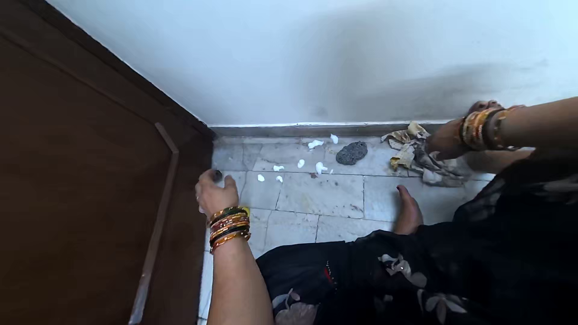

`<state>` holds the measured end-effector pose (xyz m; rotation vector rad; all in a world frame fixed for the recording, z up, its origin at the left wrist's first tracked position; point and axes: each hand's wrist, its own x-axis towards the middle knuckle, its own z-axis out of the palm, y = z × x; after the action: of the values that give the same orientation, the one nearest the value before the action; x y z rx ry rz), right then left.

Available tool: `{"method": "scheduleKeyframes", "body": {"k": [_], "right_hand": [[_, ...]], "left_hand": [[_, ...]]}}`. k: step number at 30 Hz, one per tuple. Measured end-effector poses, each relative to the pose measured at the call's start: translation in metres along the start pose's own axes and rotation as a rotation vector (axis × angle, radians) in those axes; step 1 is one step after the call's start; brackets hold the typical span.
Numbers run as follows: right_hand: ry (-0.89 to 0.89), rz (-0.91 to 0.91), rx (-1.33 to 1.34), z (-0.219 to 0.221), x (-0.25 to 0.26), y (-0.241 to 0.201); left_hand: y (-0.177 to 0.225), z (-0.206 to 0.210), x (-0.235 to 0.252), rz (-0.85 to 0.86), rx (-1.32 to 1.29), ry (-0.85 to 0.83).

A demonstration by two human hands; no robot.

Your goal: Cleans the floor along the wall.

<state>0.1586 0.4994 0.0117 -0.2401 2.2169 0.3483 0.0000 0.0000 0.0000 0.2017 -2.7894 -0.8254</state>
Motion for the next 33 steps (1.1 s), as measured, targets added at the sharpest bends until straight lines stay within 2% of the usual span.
{"method": "scheduleKeyframes", "body": {"k": [2, 5, 8, 11, 16, 20, 24, 27, 30, 33], "right_hand": [[0.024, -0.055, -0.013, -0.026, 0.003, -0.021], [0.077, -0.152, -0.011, -0.061, 0.026, -0.046], [0.156, -0.14, 0.056, -0.086, 0.061, -0.058], [0.243, -0.101, 0.191, -0.086, 0.112, -0.068], [0.451, -0.011, 0.385, -0.035, 0.192, -0.084], [0.664, 0.08, 0.526, -0.02, 0.223, -0.088], [0.828, 0.105, 0.779, -0.041, 0.221, -0.081], [0.815, 0.136, 1.001, -0.066, 0.212, -0.076], [0.774, 0.156, 1.092, -0.079, 0.227, -0.065], [0.841, 0.223, 1.097, -0.087, 0.24, -0.058]], "left_hand": [[0.022, 0.015, -0.003, 0.083, -0.071, -0.171], [0.036, 0.06, -0.011, 0.202, -0.162, -0.383], [0.024, 0.102, -0.021, 0.312, -0.027, -0.686], [0.006, 0.12, -0.015, 0.303, 0.075, -0.981], [-0.003, 0.135, 0.003, 0.201, -0.06, -0.958], [-0.001, 0.141, 0.003, 0.204, -0.218, -1.026], [-0.01, 0.138, 0.01, 0.136, -0.217, -1.092], [-0.01, 0.132, 0.011, 0.094, -0.258, -1.071], [-0.006, 0.129, 0.007, 0.084, -0.33, -1.044], [-0.004, 0.128, 0.004, 0.11, -0.297, -1.051]]}}
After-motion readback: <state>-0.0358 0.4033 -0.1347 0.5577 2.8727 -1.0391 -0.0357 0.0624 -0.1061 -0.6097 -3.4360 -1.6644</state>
